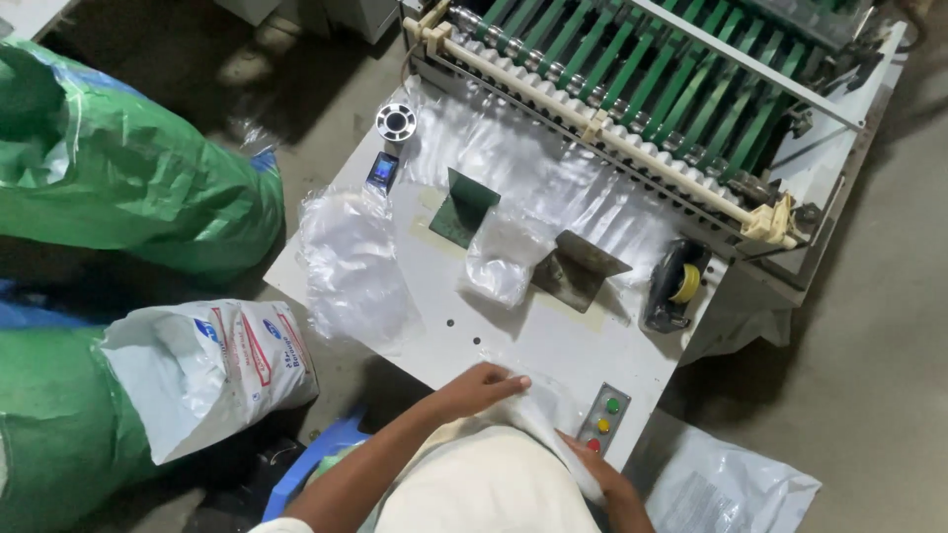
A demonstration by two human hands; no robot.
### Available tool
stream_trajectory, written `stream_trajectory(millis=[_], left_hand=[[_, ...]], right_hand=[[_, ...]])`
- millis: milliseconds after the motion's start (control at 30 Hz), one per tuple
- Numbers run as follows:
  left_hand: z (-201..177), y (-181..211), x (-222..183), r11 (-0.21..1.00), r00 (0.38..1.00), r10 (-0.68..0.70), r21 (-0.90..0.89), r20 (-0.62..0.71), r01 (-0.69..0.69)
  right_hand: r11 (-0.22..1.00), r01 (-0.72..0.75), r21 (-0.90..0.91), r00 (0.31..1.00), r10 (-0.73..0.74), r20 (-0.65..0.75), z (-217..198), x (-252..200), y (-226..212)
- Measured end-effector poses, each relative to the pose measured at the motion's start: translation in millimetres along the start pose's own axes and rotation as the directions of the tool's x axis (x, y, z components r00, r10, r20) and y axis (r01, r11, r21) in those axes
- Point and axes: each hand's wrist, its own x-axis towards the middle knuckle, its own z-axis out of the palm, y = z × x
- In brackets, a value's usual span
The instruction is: Collecting, folding, and stacking plastic bags as they are produced by a machine
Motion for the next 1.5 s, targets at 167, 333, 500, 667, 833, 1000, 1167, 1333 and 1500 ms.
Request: stream_trajectory(millis=[167, 333, 500, 667, 833, 1000, 1167, 1333, 1500], left_hand=[[-27.9, -54.1, 30.7, 0.883, 0.946, 0.323, 0.351, 0.029, -0.312], [-28.3, -72.9, 71.2, 0.941, 0.932, 0.286, 0.247, -0.222, -0.230], [-3.9, -38.7, 61.9, 0.937, 0.861, 0.252, 0.333, -0.441, -0.104], [10.6, -7.9, 59.3, 0.853, 0.972, -0.025, -0.512, -0.235, -0.102], [28.6, -30.6, 75.8, 0.859, 0.946, 0.107, -0.450, -0.307, -0.243], [4.5, -120.6, 136.1, 0.630, 0.886, 0.432, 0.759, -0.171, -0.161], [-2.4, -171.5, 146.9, 0.294, 0.727, 0.686, 0.923, -0.023, -0.247], [-27.5, -177.1, 135.9, 0.256, 0.890, 0.455, 0.960, -0.018, -0.111], [-16.5, -170.6, 126.3, 0.177, 0.395, 0.909, 0.981, -0.130, -0.085]], right_hand=[[0.875, 0.047, 0.482, 0.993, 0.011, -0.117, 62.5, -75.2, -18.0], [0.610, 0.124, 0.783, 0.892, 0.278, -0.357, 44.5, -89.4, -248.6], [0.755, 0.223, 0.616, 0.808, 0.211, -0.550, 90.7, -101.2, -343.9], [0.646, 0.335, 0.686, 0.794, 0.197, -0.574, 112.8, -117.6, -382.9], [0.521, 0.257, 0.814, 0.862, 0.259, -0.437, 104.3, -140.6, -401.7], [0.529, 0.467, 0.709, 0.703, 0.264, -0.660, 57.8, -72.5, -286.1], [0.527, 0.571, 0.630, 0.645, 0.186, -0.741, 22.9, -74.5, -265.5], [0.784, 0.445, 0.433, 0.712, -0.017, -0.702, 43.8, -72.1, -275.9], [0.915, 0.212, 0.343, 0.882, -0.029, -0.470, 73.3, -14.6, -243.5]])
